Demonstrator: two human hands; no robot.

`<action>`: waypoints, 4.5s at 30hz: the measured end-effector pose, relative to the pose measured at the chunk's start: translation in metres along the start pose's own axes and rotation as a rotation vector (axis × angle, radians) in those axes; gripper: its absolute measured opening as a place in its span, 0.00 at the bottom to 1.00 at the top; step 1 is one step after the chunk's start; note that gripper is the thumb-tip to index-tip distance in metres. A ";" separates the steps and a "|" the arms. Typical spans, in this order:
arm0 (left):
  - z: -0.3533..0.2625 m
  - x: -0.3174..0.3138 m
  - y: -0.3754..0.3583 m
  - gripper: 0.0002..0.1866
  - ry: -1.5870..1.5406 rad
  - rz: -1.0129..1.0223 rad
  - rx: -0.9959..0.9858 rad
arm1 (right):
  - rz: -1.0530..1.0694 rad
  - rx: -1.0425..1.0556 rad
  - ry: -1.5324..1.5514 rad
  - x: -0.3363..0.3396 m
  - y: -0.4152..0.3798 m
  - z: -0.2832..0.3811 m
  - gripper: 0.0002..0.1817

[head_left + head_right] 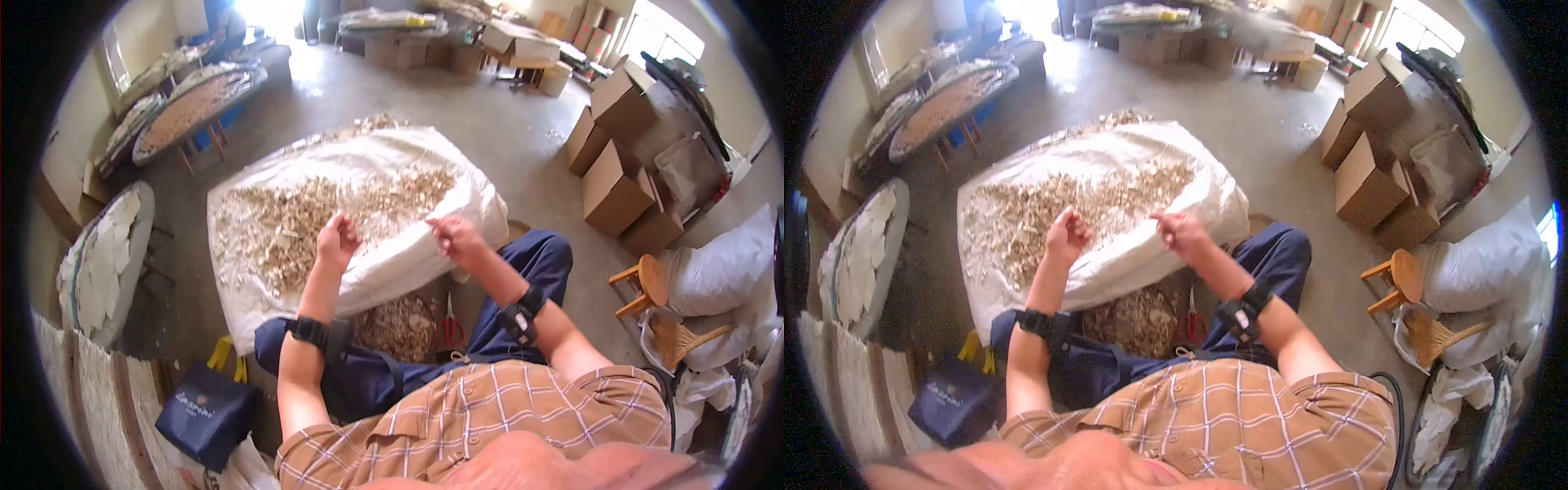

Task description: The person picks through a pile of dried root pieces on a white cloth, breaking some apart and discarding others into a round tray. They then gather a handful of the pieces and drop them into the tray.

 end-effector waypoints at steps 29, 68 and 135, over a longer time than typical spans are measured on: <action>0.023 0.023 0.034 0.12 -0.047 -0.040 0.077 | -0.024 -0.072 0.242 0.001 0.023 -0.033 0.16; 0.065 -0.042 -0.004 0.20 0.361 -0.148 -0.620 | -0.179 -0.301 1.009 -0.041 0.042 -0.132 0.10; 0.058 -0.014 0.011 0.06 1.357 -0.406 -0.318 | -1.051 0.012 0.588 0.460 -0.007 -0.104 0.22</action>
Point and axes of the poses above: each hand's wrist, its own y-axis towards the middle knuckle, its own x-axis out of the back of the hand, z = x × y, the point moved 9 cm from there along y, towards the middle knuckle, and after that the axes turned 10 degrees about x, right-handed, at the moved point
